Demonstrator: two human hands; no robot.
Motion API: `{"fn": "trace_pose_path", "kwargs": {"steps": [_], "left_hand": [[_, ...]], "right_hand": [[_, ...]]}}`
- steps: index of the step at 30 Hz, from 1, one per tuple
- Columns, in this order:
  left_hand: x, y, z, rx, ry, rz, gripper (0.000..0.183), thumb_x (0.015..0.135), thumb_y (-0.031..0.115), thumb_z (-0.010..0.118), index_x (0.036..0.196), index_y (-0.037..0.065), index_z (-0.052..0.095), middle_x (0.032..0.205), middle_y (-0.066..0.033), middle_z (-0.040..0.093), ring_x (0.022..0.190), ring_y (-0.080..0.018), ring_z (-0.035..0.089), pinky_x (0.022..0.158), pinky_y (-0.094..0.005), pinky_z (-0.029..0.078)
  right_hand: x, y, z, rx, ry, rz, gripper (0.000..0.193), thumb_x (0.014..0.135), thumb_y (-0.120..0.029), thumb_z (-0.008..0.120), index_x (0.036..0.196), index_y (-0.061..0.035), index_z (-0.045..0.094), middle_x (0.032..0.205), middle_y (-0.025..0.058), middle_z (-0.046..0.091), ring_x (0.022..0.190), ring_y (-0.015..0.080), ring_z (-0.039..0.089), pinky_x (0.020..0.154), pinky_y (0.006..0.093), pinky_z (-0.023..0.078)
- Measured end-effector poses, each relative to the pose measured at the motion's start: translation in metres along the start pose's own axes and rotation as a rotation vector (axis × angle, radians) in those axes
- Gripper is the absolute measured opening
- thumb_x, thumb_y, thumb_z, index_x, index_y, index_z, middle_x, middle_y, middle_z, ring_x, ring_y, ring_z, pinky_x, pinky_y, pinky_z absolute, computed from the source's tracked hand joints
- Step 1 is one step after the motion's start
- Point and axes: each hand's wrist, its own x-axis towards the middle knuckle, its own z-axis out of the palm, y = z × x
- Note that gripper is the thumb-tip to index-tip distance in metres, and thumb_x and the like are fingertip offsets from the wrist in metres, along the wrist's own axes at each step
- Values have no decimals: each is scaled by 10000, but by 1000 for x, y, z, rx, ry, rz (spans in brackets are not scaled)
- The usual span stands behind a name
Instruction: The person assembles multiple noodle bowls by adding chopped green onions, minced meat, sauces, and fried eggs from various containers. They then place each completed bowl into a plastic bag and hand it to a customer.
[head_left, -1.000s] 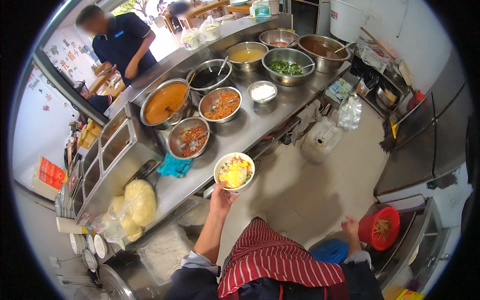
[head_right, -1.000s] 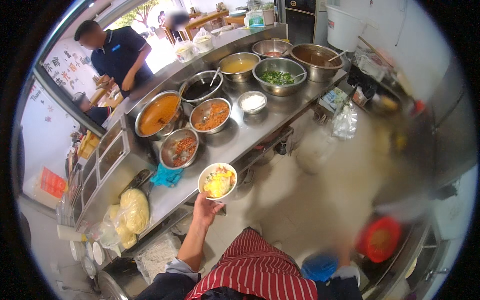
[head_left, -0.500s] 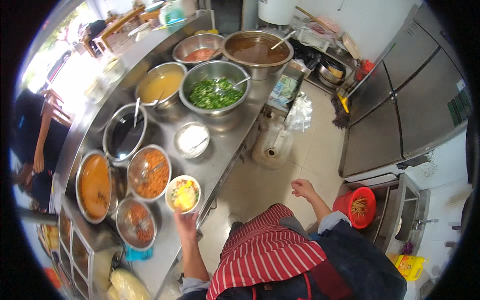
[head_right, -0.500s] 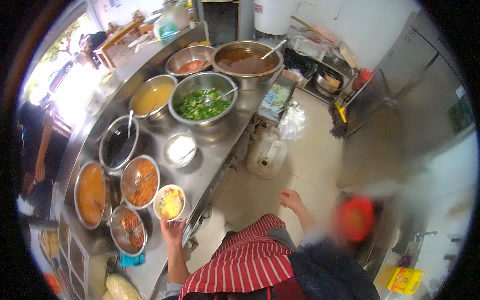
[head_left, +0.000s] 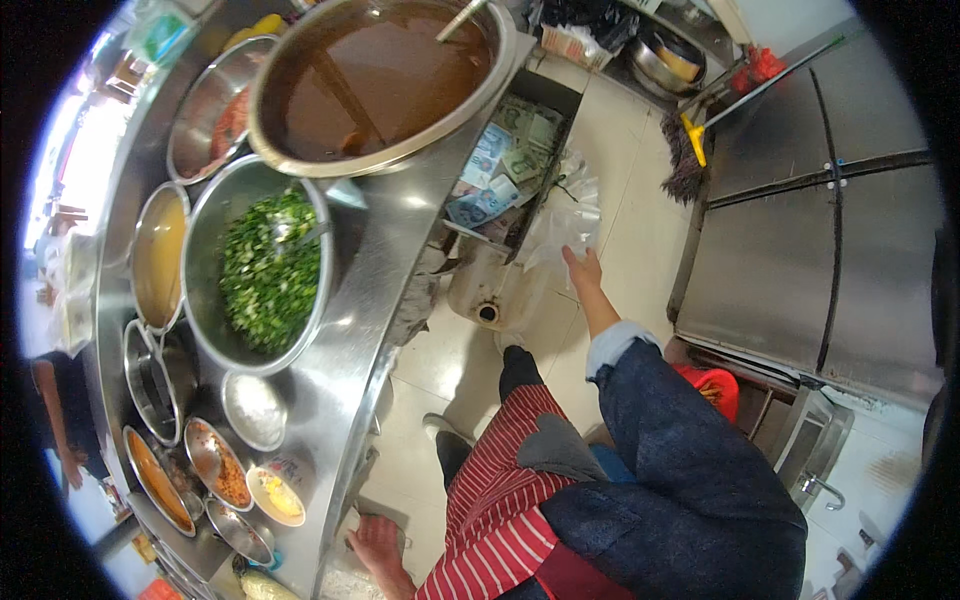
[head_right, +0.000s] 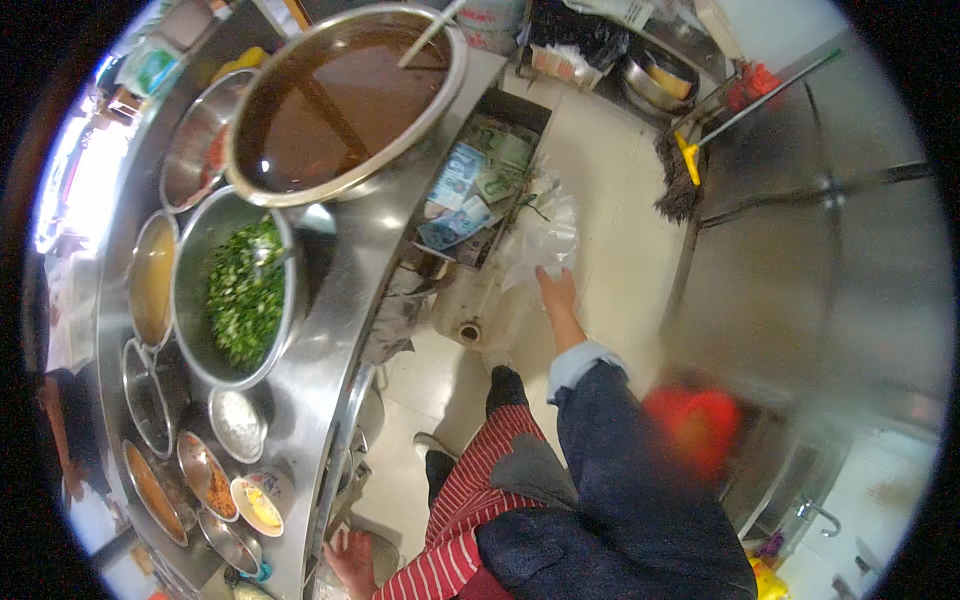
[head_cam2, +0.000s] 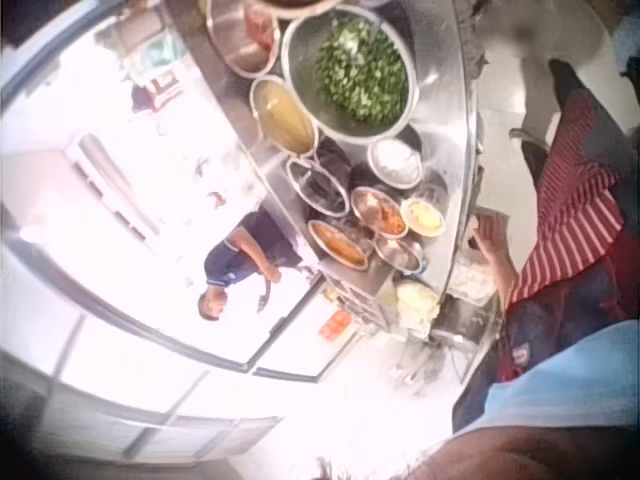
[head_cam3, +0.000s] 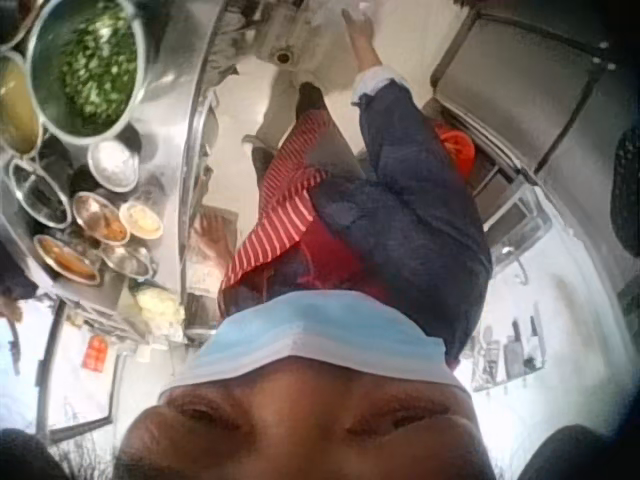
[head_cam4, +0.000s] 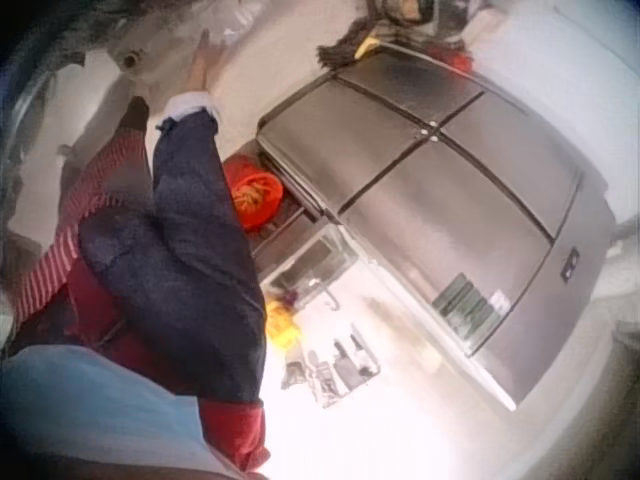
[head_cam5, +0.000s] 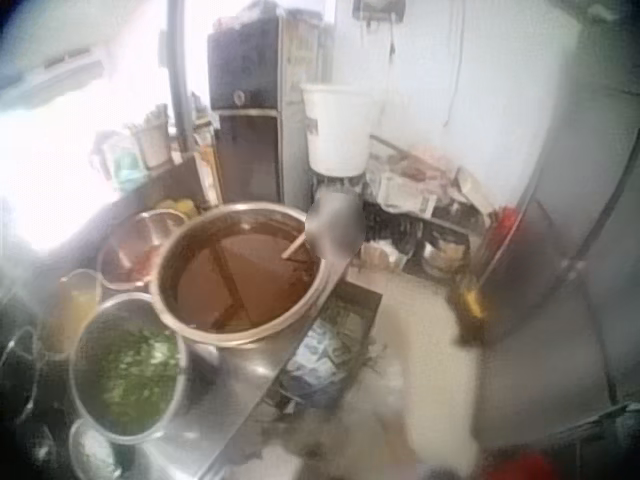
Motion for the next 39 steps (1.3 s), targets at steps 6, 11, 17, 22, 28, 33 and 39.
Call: {"fn": "trace_pose_path", "kwargs": {"steps": [6, 11, 17, 22, 28, 33, 39], "left_hand": [[-18, -34, 43, 304, 99, -88, 613, 877, 531, 434, 1258, 51, 422, 1206, -121, 458, 1068, -301, 475, 899, -474, 404], [-35, -40, 115, 483, 26, -81, 561, 881, 380, 508, 1291, 11, 400, 1258, -160, 446, 1116, -290, 484, 886, -407, 442], [-57, -53, 188, 734, -409, 65, 616, 832, 278, 611, 1302, -48, 382, 1279, -185, 463, 1157, -256, 474, 944, -343, 397], [-68, -37, 202, 296, -743, 29, 729, 773, 489, 630, 1266, -14, 438, 1209, -124, 519, 1096, -215, 499, 916, -359, 399], [-109, 2, 126, -9, -563, 307, 194, 799, 144, 672, 955, 37, 631, 877, -26, 647, 781, -106, 589, 723, -251, 461], [-138, 13, 50, 27, -343, 572, 71, 779, 71, 684, 811, 51, 623, 772, -3, 636, 685, -58, 543, 645, -219, 434], [-146, 5, -26, 81, -232, 750, 193, 771, 47, 689, 657, 62, 534, 720, 3, 592, 647, -67, 521, 589, -207, 426]], "right_hand": [[36, 36, 6, -209, -230, 78, 394, 730, -399, 644, 877, -35, 687, 814, 137, 665, 783, 250, 640, 722, 346, 484], [7, 55, -26, -337, -369, 154, 163, 757, -195, 622, 811, -64, 703, 736, 78, 670, 647, 153, 623, 606, 307, 488], [-136, -50, -73, 685, -1532, 293, 422, 805, -23, 590, 1216, -31, 494, 1013, 69, 625, 893, 169, 603, 778, 301, 489], [-262, -150, -84, 337, -2087, 140, 384, 854, -14, 529, 1231, -14, 458, 1112, 94, 578, 994, 166, 575, 887, 310, 447], [-363, -177, -85, 44, -2326, -219, 388, 875, -33, 497, 1256, 0, 429, 1154, 65, 547, 1072, 152, 510, 942, 305, 394], [-436, -186, -103, 103, -2043, -429, 463, 866, -93, 540, 1298, -9, 394, 1225, 85, 480, 1139, 166, 438, 964, 319, 352], [-537, -184, -95, 110, -1844, -566, 447, 803, -86, 633, 1207, 2, 462, 1023, 62, 569, 921, 119, 551, 787, 255, 455]]}}
